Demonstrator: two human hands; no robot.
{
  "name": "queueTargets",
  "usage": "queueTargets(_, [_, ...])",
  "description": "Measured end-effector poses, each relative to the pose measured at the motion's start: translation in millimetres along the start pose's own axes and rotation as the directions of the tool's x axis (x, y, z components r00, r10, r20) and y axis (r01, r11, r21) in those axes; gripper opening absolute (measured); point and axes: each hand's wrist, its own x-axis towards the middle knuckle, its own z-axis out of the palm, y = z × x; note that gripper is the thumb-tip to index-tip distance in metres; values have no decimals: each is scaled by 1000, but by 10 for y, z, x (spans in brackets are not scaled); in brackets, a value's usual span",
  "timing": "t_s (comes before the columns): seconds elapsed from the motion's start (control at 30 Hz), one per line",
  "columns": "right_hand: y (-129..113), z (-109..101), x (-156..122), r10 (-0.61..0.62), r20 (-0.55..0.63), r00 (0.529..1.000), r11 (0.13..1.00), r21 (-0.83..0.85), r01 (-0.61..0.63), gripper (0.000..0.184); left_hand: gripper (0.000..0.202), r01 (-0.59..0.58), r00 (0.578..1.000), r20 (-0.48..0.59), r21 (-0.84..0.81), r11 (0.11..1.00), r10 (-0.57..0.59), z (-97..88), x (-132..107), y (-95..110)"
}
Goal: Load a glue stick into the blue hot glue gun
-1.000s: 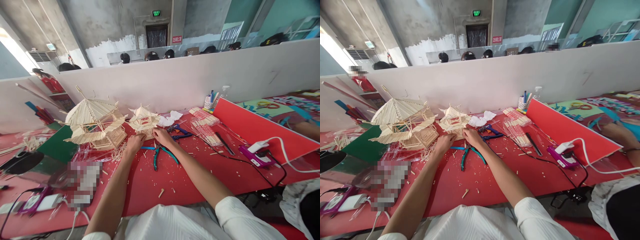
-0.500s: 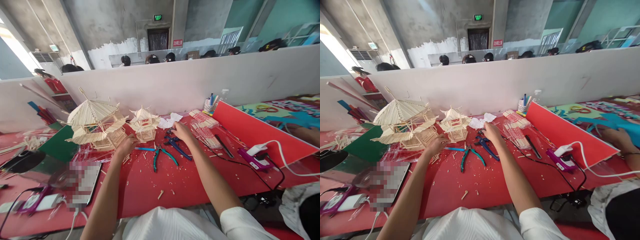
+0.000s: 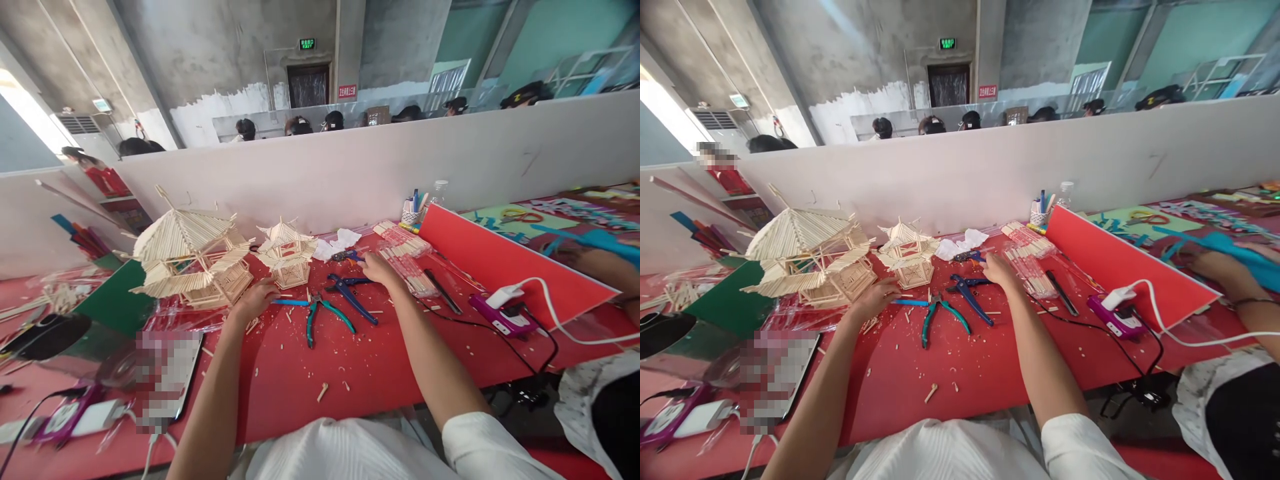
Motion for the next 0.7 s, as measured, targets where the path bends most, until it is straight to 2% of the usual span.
queueTargets(0.13, [-97,-222,-70,-22,-53,998,988,151,30,28,28,-3,1000,-26,-21,1000,2,10,-8,-15])
queueTargets(0.27, [-238,-312,-200,-206,-14,978,895,401,194,35,29,-19,1000,-5,-10,1000,19,1,-11,-6])
queueTargets(0.37, [-339,-325,-272,-281,70,957,821,534,202,27,28,-16,1000,-23,-4,1000,16,-12,-18,11])
queueTargets(0.43, [-406,-334,-298,-319,69,945,774,595,218,18,28,-19,999,-38,-1,1000,19,-20,-28,21])
queueTargets(0.5, [-488,-340,-310,-370,20,929,730,624,278,15,28,-26,999,-46,1,1000,26,-24,-38,27])
queueTargets(0.57, [-594,-328,-312,-429,-11,903,716,606,347,21,29,-27,999,-47,0,1000,27,-22,-47,27])
queueTargets(0.7, [-862,-214,-295,-517,51,855,738,532,414,29,28,-22,999,-49,-31,999,20,-12,-47,18])
